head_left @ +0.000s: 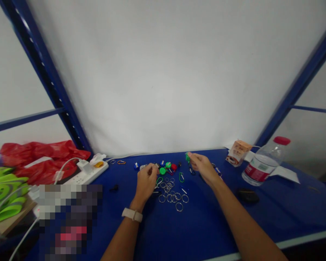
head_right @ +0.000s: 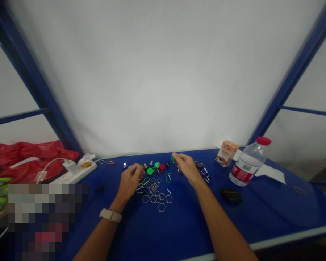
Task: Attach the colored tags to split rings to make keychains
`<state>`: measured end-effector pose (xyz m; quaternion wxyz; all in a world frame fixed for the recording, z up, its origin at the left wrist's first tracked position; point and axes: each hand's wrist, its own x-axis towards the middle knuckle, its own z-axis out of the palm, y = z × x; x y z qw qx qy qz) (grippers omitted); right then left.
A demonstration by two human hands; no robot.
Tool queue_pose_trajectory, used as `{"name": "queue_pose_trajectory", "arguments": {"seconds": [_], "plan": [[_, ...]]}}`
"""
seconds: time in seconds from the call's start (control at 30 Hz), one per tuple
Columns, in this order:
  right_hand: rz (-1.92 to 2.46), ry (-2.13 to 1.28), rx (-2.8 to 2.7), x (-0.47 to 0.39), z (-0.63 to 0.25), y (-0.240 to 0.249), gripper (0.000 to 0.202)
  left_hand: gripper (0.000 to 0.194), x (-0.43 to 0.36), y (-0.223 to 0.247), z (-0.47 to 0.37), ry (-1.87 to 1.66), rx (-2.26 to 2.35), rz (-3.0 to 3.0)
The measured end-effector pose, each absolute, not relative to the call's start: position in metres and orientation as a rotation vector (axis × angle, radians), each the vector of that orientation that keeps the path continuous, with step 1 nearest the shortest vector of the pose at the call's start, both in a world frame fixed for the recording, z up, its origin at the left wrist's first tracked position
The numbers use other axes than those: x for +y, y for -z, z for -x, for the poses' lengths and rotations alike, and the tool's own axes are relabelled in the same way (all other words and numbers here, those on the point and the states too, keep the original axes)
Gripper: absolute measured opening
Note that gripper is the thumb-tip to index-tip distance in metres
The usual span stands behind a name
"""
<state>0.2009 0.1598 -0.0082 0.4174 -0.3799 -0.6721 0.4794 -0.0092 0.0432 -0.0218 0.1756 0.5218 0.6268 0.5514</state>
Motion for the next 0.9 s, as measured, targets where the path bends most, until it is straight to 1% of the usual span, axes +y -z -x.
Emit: {"name": "queue_pose_trajectory", "arguments": {"seconds": [0.1,0.2,0.23,0.3,0.37,0.43,0.6,0.77,0.9], "plan": [[0.888,-1.455,-1.589,0.141,-0.179,0.009,0.054,0.034,0.041,0.019,0.005,-1.55,1.684,-1.533],[0.843,-1.625,-1.574,0.126,-0.164,0.012,0.055,0.025,0.039,0.019,0.002,-1.548,1.546,-1.57],[0.833,-1.659,-1.58,0.123,-0.16,0.013,0.055,0.026,0.038,0.02,0.001,-1.536,1.504,-1.597],[0.836,-1.693,-1.608,0.118,-0.156,0.016,0.055,0.039,0.038,0.022,0.0,-1.499,1.443,-1.679],[0.864,-1.698,-1.644,0.116,-0.154,0.019,0.055,0.049,0.038,0.023,0.0,-1.473,1.405,-1.785],[0.891,-1.703,-1.677,0.116,-0.153,0.022,0.056,0.051,0.039,0.024,0.0,-1.475,1.378,-1.861],[0.915,-1.692,-1.73,0.117,-0.151,0.026,0.058,0.043,0.041,0.025,0.002,-1.48,1.392,-1.815],[0.923,-1.529,-1.831,0.12,-0.154,0.025,0.061,0.036,0.043,0.024,0.005,-1.491,1.391,-1.633],[0.752,-1.447,-1.988,0.119,-0.156,0.025,0.052,0.036,0.046,0.024,0.008,-1.539,1.314,-1.46]]}}
